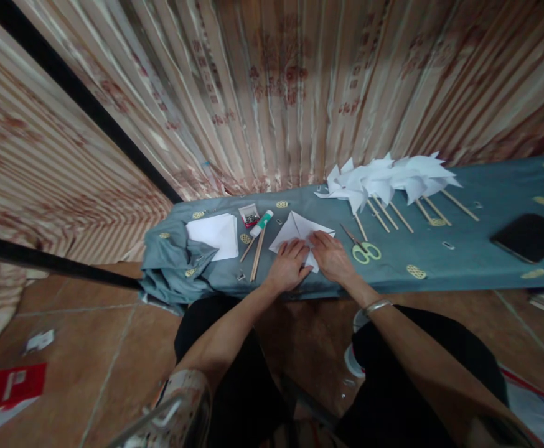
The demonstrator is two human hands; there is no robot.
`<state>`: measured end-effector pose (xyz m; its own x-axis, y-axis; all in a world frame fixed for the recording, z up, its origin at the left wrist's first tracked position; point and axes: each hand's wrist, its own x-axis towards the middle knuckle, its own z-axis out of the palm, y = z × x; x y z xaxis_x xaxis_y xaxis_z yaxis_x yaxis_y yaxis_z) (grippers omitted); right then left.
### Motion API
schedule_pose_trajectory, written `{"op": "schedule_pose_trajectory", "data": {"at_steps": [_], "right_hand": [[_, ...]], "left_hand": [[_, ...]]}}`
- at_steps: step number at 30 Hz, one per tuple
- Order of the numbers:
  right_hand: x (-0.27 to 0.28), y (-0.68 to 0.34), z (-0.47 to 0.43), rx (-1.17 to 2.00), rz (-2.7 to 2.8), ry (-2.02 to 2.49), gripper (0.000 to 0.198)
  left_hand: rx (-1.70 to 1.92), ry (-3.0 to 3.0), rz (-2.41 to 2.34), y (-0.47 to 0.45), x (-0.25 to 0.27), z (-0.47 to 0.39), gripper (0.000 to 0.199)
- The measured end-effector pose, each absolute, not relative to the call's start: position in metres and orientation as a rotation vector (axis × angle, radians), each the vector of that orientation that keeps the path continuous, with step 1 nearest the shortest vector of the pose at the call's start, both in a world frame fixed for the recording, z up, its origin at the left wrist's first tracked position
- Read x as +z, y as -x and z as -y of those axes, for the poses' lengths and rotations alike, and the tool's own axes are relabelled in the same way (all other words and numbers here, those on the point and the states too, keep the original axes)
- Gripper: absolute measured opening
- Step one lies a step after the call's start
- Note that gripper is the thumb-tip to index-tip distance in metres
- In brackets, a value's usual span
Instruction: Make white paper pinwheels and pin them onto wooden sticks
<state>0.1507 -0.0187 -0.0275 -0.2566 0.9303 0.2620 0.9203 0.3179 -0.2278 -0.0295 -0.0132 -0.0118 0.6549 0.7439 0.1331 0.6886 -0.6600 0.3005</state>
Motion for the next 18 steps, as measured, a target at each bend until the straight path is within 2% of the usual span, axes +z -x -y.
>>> {"op": "schedule_pose_trajectory", "data": {"at_steps": [18], "right_hand": [[-0.0263, -0.1469, 0.0196, -0.003, 2.225, 1.703, 0.044]], "left_hand": [[0.379, -2.628, -1.191, 0.0265, -0.0092, 0.0153, 0.051]]}}
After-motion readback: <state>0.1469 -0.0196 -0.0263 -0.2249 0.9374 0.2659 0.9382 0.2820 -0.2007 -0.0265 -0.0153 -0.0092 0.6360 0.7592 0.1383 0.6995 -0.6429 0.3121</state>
